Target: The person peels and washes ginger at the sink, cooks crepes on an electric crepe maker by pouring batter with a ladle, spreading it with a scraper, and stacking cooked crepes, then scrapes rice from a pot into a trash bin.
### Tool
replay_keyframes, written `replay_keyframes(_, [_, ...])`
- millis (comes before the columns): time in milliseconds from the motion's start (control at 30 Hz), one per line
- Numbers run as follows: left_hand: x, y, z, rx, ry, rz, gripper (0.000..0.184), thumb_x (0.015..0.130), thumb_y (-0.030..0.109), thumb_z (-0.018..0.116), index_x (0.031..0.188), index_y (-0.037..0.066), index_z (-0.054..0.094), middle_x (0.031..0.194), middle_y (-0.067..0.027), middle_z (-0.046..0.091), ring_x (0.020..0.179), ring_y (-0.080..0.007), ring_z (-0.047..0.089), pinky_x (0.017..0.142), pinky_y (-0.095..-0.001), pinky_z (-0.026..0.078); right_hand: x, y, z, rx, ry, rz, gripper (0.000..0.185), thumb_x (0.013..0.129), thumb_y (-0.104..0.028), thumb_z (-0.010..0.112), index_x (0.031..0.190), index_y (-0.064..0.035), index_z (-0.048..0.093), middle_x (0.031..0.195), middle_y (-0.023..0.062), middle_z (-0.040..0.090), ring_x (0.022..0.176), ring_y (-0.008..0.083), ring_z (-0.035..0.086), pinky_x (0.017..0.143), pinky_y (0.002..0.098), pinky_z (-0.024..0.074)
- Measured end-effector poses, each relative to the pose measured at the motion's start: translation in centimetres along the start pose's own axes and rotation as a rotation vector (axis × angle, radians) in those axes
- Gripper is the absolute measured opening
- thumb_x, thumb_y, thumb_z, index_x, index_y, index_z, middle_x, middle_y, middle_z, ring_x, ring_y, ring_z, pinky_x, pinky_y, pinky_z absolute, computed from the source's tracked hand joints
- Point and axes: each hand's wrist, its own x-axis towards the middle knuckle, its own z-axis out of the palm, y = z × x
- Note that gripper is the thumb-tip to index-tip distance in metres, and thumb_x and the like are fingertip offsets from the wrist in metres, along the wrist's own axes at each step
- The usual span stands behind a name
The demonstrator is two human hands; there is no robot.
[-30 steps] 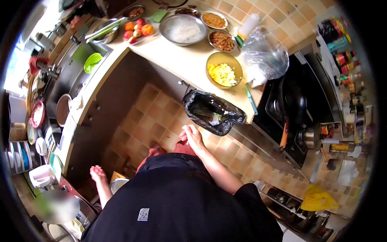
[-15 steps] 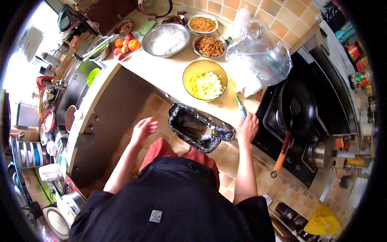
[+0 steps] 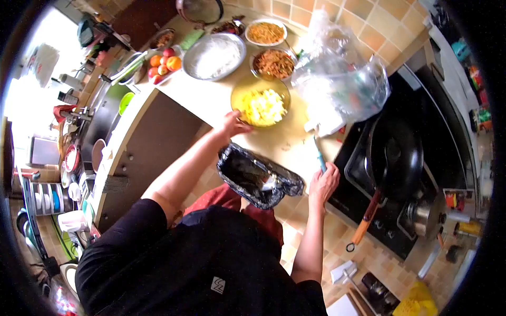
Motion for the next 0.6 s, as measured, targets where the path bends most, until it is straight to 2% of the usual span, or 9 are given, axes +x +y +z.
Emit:
replay_keyframes(100, [1.1,2.9,-2.5,0.045,-0.059,-0.021,0.039,0.102,0.028,0.040,0.127,-0.002,0.044,0.101,-0.0268,0.065,0.078,-0.0351,0.071,0.078,-0.0402,0.061,0.0,-0.2,-0.9,0.031,0.027,0.019,0.025,0.080,-0.002,0.064,0.105,-0.0019,0.057,0.112,0.0163,0.058,0.105,0.0358,0.055,0.093,0.0458,0.0438])
replay_keyframes(133, [0.3,4.5,-2.6,0.063,-0.019,-0.047,0.039,0.102,0.029,0.041,0.122,-0.004,0.046,0.101,-0.0266,0.065,0.080,-0.0355,0.071,0.078,-0.0407,0.061,0.0,-0.3,-1.3,0.000,0.031,0.016,0.025,0.080,-0.002,0.063,0.105,-0.0017,0.057,0.112,0.0162,0.058,0.105,0.0358,0.055,0.093,0.0457,0.0440])
replay_keyframes(333, [2.5,7.4,-5.8,0.108,-0.091,-0.061,0.040,0.098,0.031,0.052,0.123,0.000,0.050,0.104,-0.0242,0.066,0.086,-0.0321,0.071,0.078,-0.0391,0.063,0.2,0.2,-1.3,-0.177,0.028,0.057,0.030,0.081,-0.006,0.063,0.111,-0.0034,0.060,0.114,0.0135,0.058,0.107,0.0341,0.054,0.093,0.0453,0.0441])
replay_keyframes(400, [2.2,8.2,-5.5,0.127,-0.088,-0.037,0.052,0.096,0.040,0.057,0.128,-0.001,0.049,0.107,-0.0240,0.065,0.085,-0.0303,0.071,0.077,-0.0362,0.063,0.8,-1.3,-1.3,-0.273,0.061,0.076,0.030,0.082,-0.006,0.063,0.112,-0.0041,0.061,0.114,0.0122,0.058,0.107,0.0336,0.054,0.093,0.0451,0.0442])
replay_keyframes(500, [2.3,7.9,-5.8,0.052,-0.143,-0.009,0.062,0.096,0.045,0.058,0.131,-0.004,0.045,0.109,-0.0236,0.062,0.084,-0.0283,0.069,0.078,-0.0350,0.061,2.1,-3.5,-1.1,-0.136,0.037,-0.081,0.030,0.082,-0.005,0.061,0.112,-0.0047,0.061,0.113,0.0113,0.059,0.107,0.0327,0.054,0.094,0.0442,0.0443])
replay_keyframes(533, [2.2,7.6,-5.9,0.016,-0.168,-0.001,0.063,0.096,0.046,0.057,0.131,-0.005,0.045,0.109,-0.0233,0.062,0.085,-0.0277,0.069,0.079,-0.0351,0.061,2.3,-4.6,-0.7,0.012,-0.059,-0.124,0.029,0.083,-0.004,0.059,0.113,-0.0050,0.061,0.112,0.0116,0.060,0.107,0.0322,0.054,0.095,0.0433,0.0439])
replay_keyframes(567, [1.9,7.0,-5.9,-0.054,-0.123,0.017,0.061,0.097,0.047,0.056,0.129,-0.004,0.046,0.107,-0.0215,0.063,0.085,-0.0269,0.068,0.080,-0.0351,0.060,2.7,-5.3,-0.1,0.111,-0.157,-0.228,0.029,0.084,-0.004,0.057,0.113,-0.0033,0.060,0.112,0.0134,0.059,0.107,0.0323,0.055,0.094,0.0432,0.0444])
replay_keyframes(600, [1.5,5.9,-5.6,-0.123,-0.076,0.038,0.059,0.097,0.047,0.055,0.127,-0.004,0.047,0.105,-0.0196,0.064,0.085,-0.0262,0.068,0.081,-0.0351,0.059,3.0,-6.3,0.9,0.072,-0.165,-0.234,0.030,0.083,-0.003,0.058,0.113,-0.0020,0.059,0.113,0.0138,0.059,0.106,0.0328,0.055,0.094,0.0433,0.0452])
